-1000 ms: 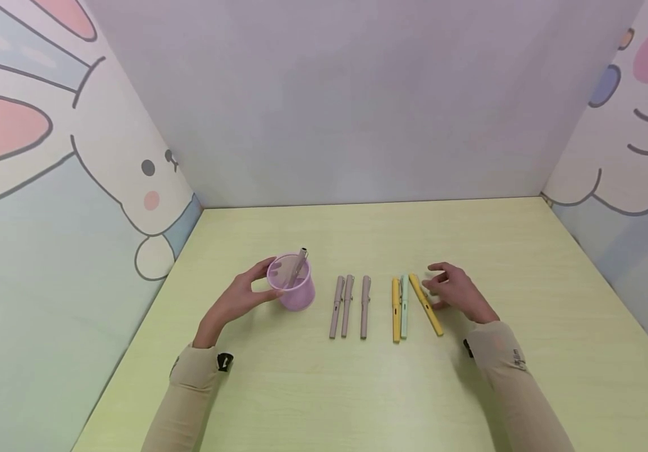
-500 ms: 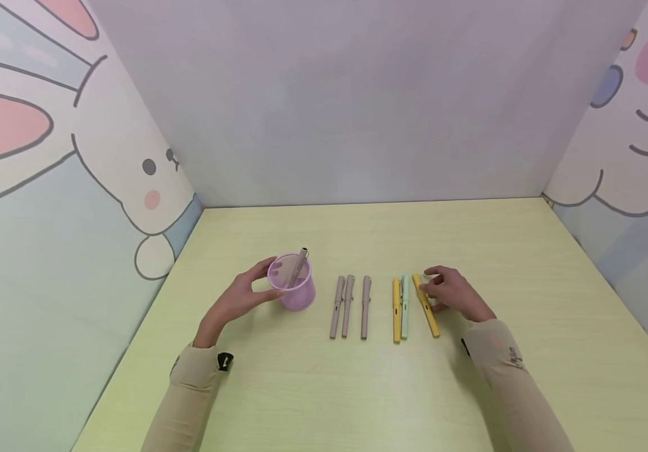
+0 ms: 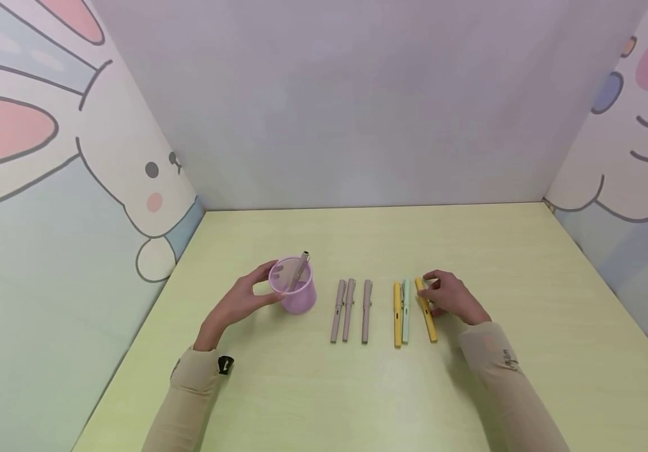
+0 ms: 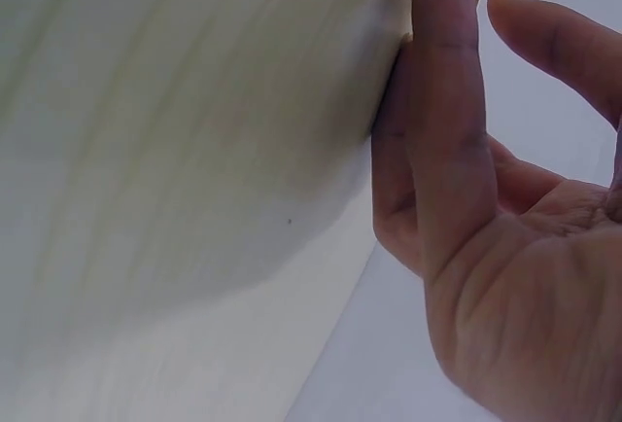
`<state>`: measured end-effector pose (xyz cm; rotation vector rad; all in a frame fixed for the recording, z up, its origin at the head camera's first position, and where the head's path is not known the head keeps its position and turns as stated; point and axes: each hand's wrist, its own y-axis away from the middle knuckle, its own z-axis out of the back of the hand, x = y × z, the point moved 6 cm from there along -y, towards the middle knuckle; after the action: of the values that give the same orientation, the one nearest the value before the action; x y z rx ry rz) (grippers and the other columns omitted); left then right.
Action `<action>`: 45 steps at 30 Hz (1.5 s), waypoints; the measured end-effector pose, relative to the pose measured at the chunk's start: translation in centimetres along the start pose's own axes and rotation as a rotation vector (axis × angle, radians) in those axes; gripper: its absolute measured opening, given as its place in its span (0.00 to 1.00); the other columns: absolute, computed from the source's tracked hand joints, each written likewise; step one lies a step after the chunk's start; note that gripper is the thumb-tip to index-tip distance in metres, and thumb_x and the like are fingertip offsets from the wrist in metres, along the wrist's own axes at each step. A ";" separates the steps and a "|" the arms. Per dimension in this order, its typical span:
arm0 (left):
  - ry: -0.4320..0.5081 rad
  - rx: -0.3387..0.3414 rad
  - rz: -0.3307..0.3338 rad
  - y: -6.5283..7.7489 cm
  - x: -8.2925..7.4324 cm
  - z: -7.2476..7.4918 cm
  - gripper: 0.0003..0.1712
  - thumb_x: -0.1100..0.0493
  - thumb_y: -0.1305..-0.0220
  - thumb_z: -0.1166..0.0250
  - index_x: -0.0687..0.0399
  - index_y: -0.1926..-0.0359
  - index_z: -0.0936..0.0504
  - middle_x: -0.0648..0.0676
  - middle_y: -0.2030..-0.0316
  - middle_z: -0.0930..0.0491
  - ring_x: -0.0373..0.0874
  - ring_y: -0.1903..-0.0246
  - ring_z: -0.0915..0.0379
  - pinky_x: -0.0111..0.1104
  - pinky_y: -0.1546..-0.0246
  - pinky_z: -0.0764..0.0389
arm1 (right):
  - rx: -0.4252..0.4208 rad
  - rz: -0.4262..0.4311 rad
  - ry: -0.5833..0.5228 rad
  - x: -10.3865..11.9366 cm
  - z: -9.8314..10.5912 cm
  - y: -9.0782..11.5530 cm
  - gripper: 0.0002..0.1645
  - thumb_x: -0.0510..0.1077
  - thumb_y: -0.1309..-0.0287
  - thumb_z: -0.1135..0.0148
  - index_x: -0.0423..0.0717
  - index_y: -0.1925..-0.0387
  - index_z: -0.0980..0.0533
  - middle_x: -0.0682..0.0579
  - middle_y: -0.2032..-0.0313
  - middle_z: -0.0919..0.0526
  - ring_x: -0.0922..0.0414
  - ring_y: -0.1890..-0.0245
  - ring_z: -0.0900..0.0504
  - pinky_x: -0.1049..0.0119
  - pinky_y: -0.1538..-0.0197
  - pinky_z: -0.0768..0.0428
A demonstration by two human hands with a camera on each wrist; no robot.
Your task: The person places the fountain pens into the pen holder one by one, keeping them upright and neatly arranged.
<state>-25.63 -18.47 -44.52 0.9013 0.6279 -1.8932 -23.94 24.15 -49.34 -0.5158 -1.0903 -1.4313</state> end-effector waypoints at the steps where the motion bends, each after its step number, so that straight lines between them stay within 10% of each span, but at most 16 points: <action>1: 0.000 -0.001 -0.003 0.0 0.0 0.0 0.46 0.45 0.34 0.28 0.50 0.21 0.37 0.57 0.31 0.27 0.57 0.32 0.33 0.64 0.35 0.35 | -0.002 -0.003 0.006 0.0 0.0 0.0 0.33 0.38 0.29 0.37 0.23 0.33 0.38 0.36 0.55 0.25 0.52 0.67 0.19 0.59 0.64 0.13; 45: -0.015 0.000 0.008 -0.1 0.1 0.0 0.46 0.44 0.34 0.28 0.48 0.21 0.37 0.56 0.30 0.28 0.57 0.31 0.33 0.64 0.34 0.36 | -0.022 0.011 0.011 0.3 0.0 0.2 0.29 0.35 0.29 0.41 0.24 0.34 0.39 0.35 0.55 0.25 0.51 0.66 0.20 0.58 0.65 0.14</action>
<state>-25.77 -18.46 -44.59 0.8875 0.6148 -1.8914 -23.81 24.06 -49.03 -0.5289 -1.0626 -1.4367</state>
